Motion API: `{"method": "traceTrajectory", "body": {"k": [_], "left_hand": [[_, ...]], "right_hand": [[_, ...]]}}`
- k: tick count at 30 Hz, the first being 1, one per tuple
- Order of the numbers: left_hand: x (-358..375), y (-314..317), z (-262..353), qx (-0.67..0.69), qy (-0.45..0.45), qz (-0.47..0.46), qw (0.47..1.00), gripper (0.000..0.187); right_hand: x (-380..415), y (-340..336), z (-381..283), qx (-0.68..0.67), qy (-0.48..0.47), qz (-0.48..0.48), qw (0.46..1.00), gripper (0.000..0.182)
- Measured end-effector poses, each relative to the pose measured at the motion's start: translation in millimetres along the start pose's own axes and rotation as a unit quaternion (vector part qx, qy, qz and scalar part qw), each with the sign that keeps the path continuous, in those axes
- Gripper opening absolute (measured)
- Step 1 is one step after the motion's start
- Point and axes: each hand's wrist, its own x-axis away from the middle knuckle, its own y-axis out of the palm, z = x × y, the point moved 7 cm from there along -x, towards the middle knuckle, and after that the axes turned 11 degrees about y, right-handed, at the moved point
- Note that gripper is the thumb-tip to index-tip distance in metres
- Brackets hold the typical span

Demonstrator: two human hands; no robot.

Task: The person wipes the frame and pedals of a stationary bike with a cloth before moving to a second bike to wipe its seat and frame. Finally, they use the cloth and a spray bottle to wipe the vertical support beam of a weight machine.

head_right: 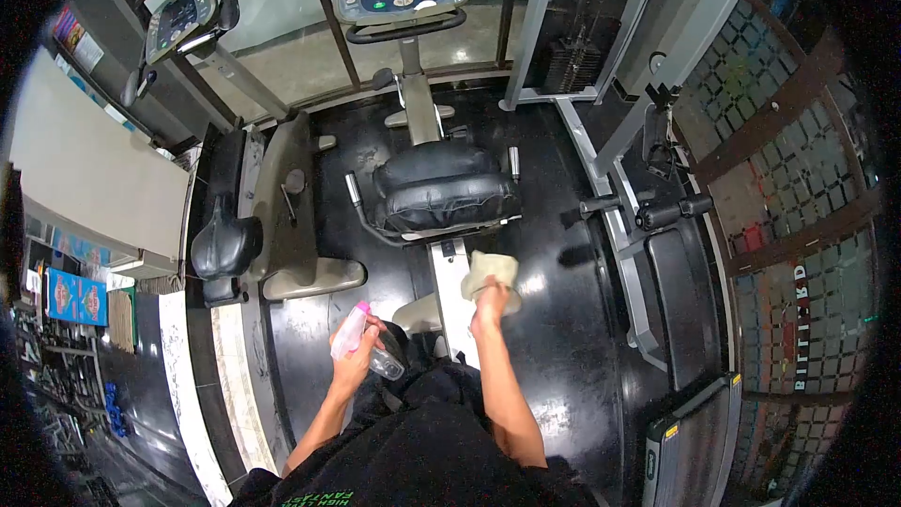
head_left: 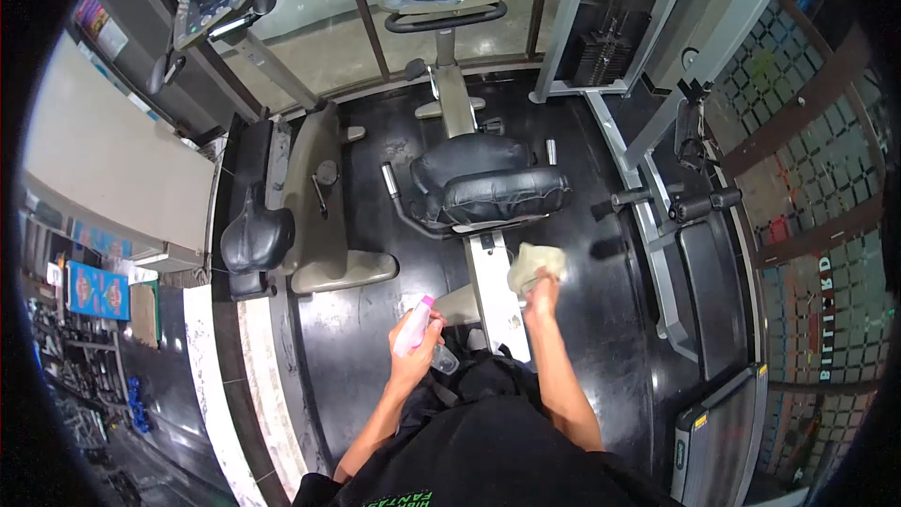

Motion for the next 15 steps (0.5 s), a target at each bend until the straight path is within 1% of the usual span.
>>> {"method": "traceTrajectory", "body": {"k": [2, 4, 6, 7, 8, 10, 13, 15], "left_hand": [[5, -5, 0, -0.004, -0.005, 0.004, 1.0, 0.017], [11, -9, 0, -0.006, -0.005, 0.008, 1.0, 0.017], [19, -15, 1, -0.008, -0.014, 0.02, 1.0, 0.016], [23, -18, 0, -0.009, -0.017, 0.027, 0.999, 0.016], [28, -21, -1, -0.011, -0.015, 0.03, 0.999, 0.016], [38, -27, -2, -0.018, -0.014, 0.034, 0.999, 0.016], [48, -34, 3, -0.041, -0.03, 0.05, 0.997, 0.015], [52, -41, 2, -0.061, -0.038, 0.045, 0.996, 0.016]], "right_hand": [[9, 19, 31, 0.081, 0.107, -0.015, 0.991, 0.013], [-18, 45, 72, 0.026, 0.174, -0.087, 0.98, 0.013], [-76, 70, 125, -0.014, 0.242, -0.128, 0.962, 0.016], [-66, 93, 122, -0.092, 0.27, -0.129, 0.95, 0.019], [-58, 105, 114, -0.047, 0.244, -0.104, 0.963, 0.021], [-76, 117, 128, -0.057, 0.258, -0.087, 0.961, 0.022], [-86, 140, 138, -0.109, 0.249, -0.047, 0.961, 0.023], [-84, 164, 137, -0.161, 0.253, -0.095, 0.949, 0.025]]}}
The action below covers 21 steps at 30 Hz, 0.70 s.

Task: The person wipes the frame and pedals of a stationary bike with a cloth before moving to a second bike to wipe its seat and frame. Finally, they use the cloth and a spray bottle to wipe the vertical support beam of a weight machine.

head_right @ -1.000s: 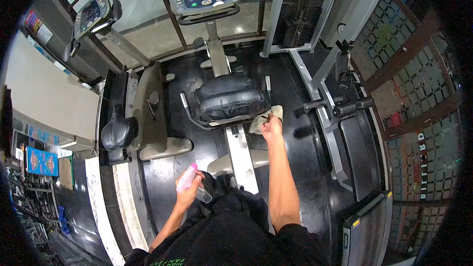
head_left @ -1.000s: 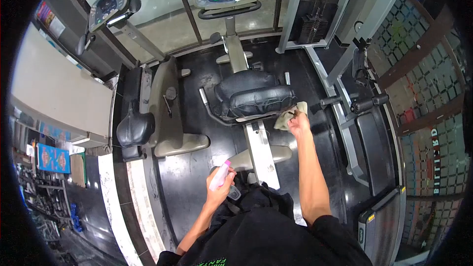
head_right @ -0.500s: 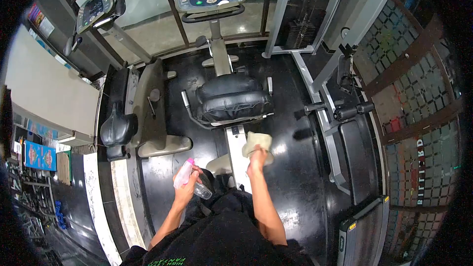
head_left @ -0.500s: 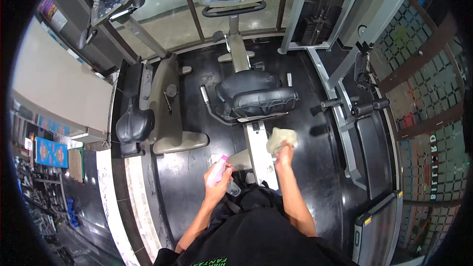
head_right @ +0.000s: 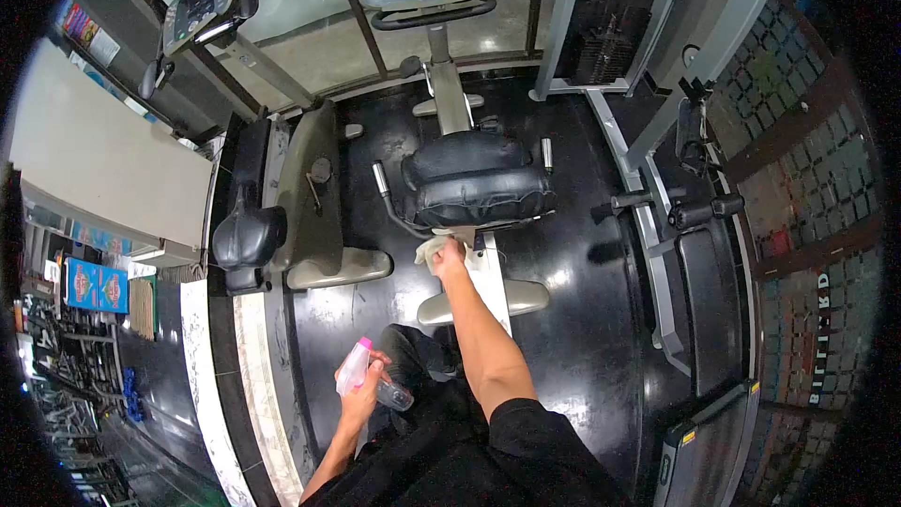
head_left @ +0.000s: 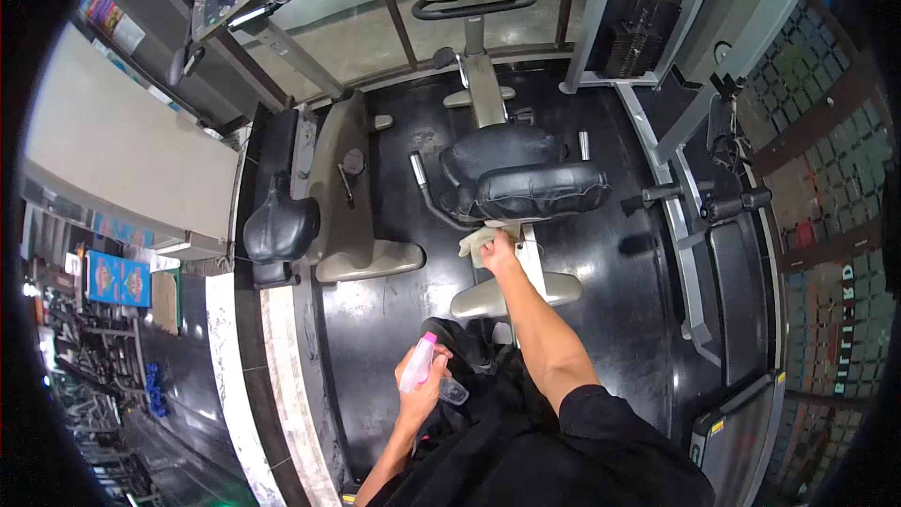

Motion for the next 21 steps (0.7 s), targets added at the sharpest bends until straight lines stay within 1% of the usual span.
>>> {"method": "traceTrajectory", "body": {"k": [1, 2, 5, 6, 9, 13, 14, 15, 17, 18, 19, 21], "left_hand": [[0, -3, -1, 0.006, 0.0, 0.01, 1.0, 0.016], [0, -5, -3, 0.013, 0.0, 0.021, 1.0, 0.016], [-2, -7, -9, 0.026, -0.002, 0.034, 0.999, 0.016], [0, -7, -10, 0.03, -0.005, 0.037, 0.999, 0.016], [-6, 1, -8, 0.027, -0.012, 0.012, 1.0, 0.016], [-14, 8, -4, 0.029, 0.001, -0.007, 1.0, 0.016], [-17, 9, -5, 0.034, 0.005, -0.009, 0.999, 0.016], [-19, 10, -5, 0.039, 0.009, -0.012, 0.999, 0.016], [-20, 11, -4, 0.034, 0.011, -0.019, 0.999, 0.015], [-21, 13, -3, 0.032, 0.013, -0.023, 0.999, 0.015], [-20, 13, -1, 0.035, 0.026, -0.016, 0.999, 0.014], [-17, 10, 3, 0.036, 0.056, 0.001, 0.998, 0.013]], "right_hand": [[8, 13, 2, -0.018, 0.004, -0.029, 0.999, 0.025], [17, 16, 6, -0.039, 0.033, -0.016, 0.999, 0.025], [29, 18, 4, -0.072, 0.043, -0.044, 0.995, 0.022], [38, 20, 0, -0.028, 0.015, -0.079, 0.996, 0.021], [80, 24, -5, -0.028, 0.048, -0.146, 0.988, 0.02], [140, 14, -7, 0.019, 0.066, -0.198, 0.978, 0.023], [162, 18, -6, 0.056, 0.058, -0.181, 0.98, 0.027], [157, 13, 1, 0.057, 0.048, -0.178, 0.981, 0.027], [117, -7, 21, 0.056, 0.028, -0.167, 0.984, 0.027], [72, -29, 38, 0.076, 0.099, -0.111, 0.986, 0.026], [69, -21, 52, 0.075, 0.129, -0.097, 0.984, 0.022], [-36, -49, 75, 0.049, 0.165, -0.08, 0.982, 0.027]]}}
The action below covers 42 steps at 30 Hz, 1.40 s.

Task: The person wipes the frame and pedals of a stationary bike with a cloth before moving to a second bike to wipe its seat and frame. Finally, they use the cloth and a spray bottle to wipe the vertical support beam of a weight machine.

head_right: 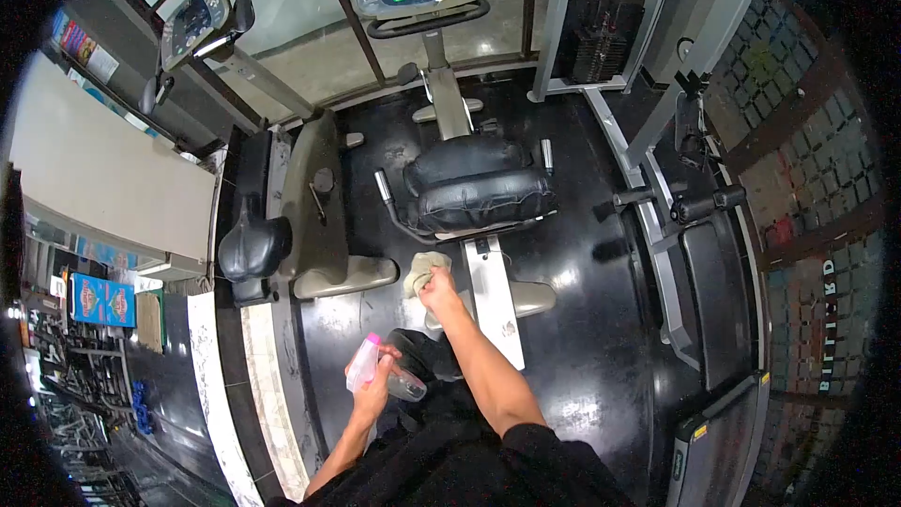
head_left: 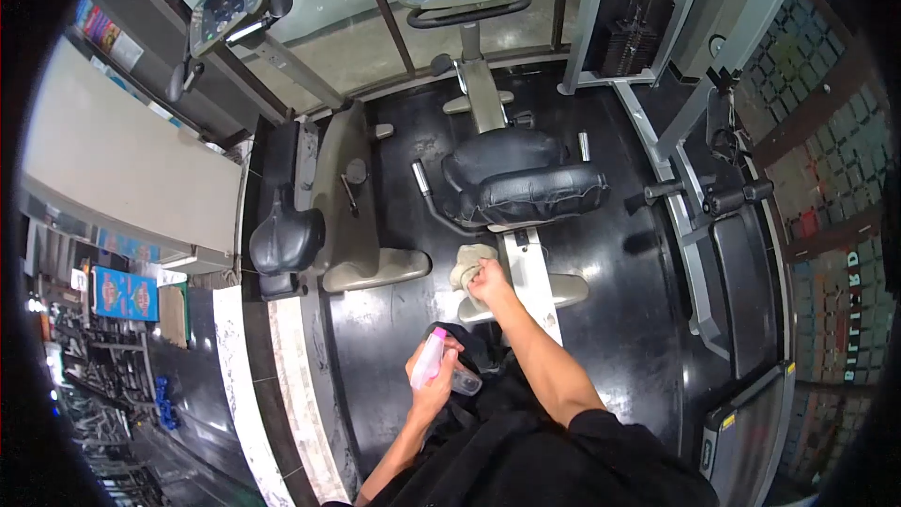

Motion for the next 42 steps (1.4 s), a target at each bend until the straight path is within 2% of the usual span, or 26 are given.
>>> {"method": "traceTrajectory", "body": {"k": [2, 4, 6, 9, 13, 17, 20, 21, 25, 26, 28, 30, 31, 34, 37, 41, 42], "left_hand": [[3, -4, 7, -0.016, 0.012, 0.002, 1.0, 0.012], [0, -7, 15, -0.037, 0.021, 0.0, 0.999, 0.013], [2, -11, 19, -0.064, 0.018, -0.005, 0.998, 0.017], [8, -18, 10, -0.048, -0.005, 0.021, 0.999, 0.017], [10, -21, 12, -0.062, 0.004, 0.026, 0.998, 0.016], [13, -21, 4, -0.054, 0.003, 0.025, 0.998, 0.016], [12, -17, -3, -0.053, 0.024, -0.005, 0.998, 0.016], [9, -14, 1, -0.046, 0.027, -0.01, 0.999, 0.016], [2, -3, 7, -0.048, 0.034, -0.04, 0.997, 0.015], [2, -3, 7, -0.034, 0.034, -0.032, 0.998, 0.014], [0, 0, 3, -0.006, 0.036, -0.014, 0.999, 0.011], [2, 2, -2, 0.006, 0.036, -0.019, 0.999, 0.011], [3, 3, -4, 0.012, 0.036, -0.022, 0.999, 0.011], [4, 6, -6, 0.01, 0.035, -0.042, 0.998, 0.011], [4, 6, 0, 0.007, 0.035, -0.051, 0.998, 0.011], [2, -2, 7, -0.027, 0.038, -0.053, 0.998, 0.011], [2, -5, 9, -0.036, 0.039, -0.05, 0.997, 0.011]], "right_hand": [[4, 31, 7, -0.018, -0.074, 0.11, 0.991, 0.018], [-4, 63, -3, -0.056, -0.099, 0.131, 0.985, 0.014], [-14, 88, -8, -0.115, -0.071, 0.069, 0.988, 0.013], [42, 122, -3, -0.143, -0.033, -0.034, 0.989, 0.016], [94, 123, 4, -0.146, -0.024, -0.037, 0.988, 0.023], [176, 142, 13, -0.013, -0.117, -0.105, 0.987, 0.021], [248, 144, 24, 0.139, -0.237, -0.117, 0.954, 0.022], [266, 141, 24, 0.171, -0.25, -0.124, 0.945, 0.022], [309, 76, -15, 0.06, -0.349, -0.018, 0.935, 0.017], [312, 54, -31, 0.021, -0.383, 0.005, 0.924, 0.015], [319, 7, -68, 0.028, -0.451, 0.103, 0.886, 0.02], [331, -7, -90, 0.022, -0.441, 0.182, 0.878, 0.021], [343, 9, -96, 0.002, -0.479, 0.178, 0.859, 0.024], [281, -35, -156, 0.055, -0.522, 0.25, 0.814, 0.021], [219, -47, -197, 0.027, -0.427, 0.223, 0.876, 0.02], [137, -45, -245, -0.071, -0.313, 0.119, 0.94, 0.024], [145, -27, -243, -0.087, -0.274, 0.086, 0.954, 0.026]]}}
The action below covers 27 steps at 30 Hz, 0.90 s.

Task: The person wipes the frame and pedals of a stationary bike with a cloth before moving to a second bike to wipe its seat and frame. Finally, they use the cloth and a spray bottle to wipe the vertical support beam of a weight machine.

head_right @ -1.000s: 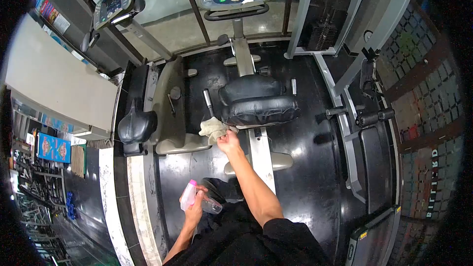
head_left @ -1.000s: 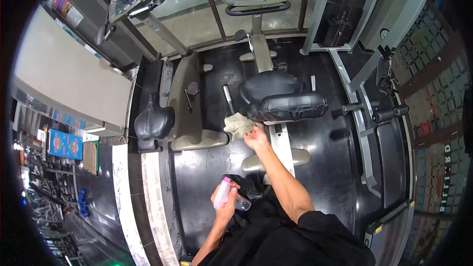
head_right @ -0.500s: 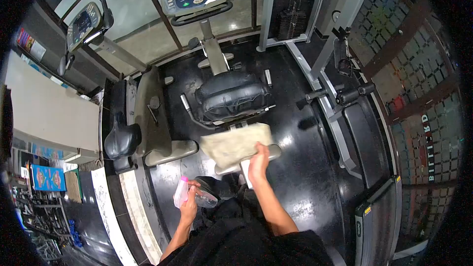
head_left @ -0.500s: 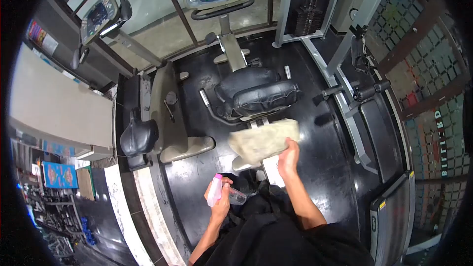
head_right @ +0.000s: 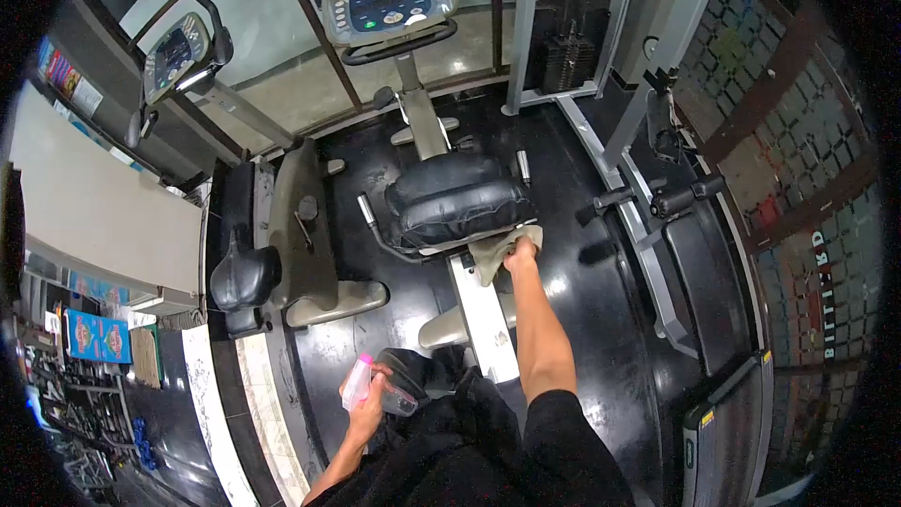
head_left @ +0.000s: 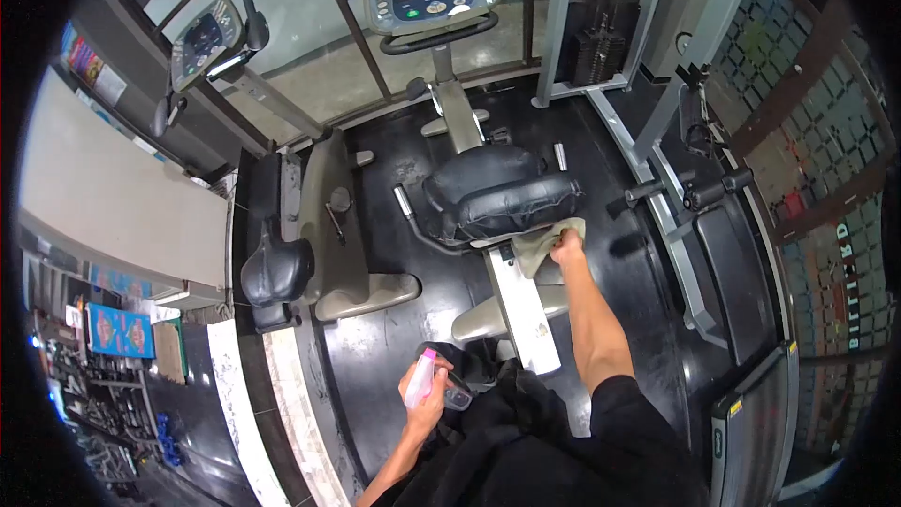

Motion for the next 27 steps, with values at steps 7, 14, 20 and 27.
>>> {"method": "traceTrajectory", "body": {"k": [7, 14, 20, 27], "left_hand": [[9, -28, -6, -0.031, -0.031, 0.045, 0.998, 0.009], [5, -31, -19, 0.006, -0.05, 0.043, 0.998, 0.009], [-9, -24, -25, 0.021, -0.075, -0.05, 0.996, 0.01], [-28, -32, -42, -0.008, -0.136, -0.157, 0.978, 0.017]], "right_hand": [[6, 43, -3, -0.01, 0.068, -0.111, 0.991, 0.036], [78, 36, -16, -0.007, -0.001, -0.04, 0.999, 0.027], [201, 43, -14, 0.028, -0.166, -0.07, 0.983, 0.028], [281, -28, 13, -0.025, -0.236, -0.079, 0.968, 0.036]]}}
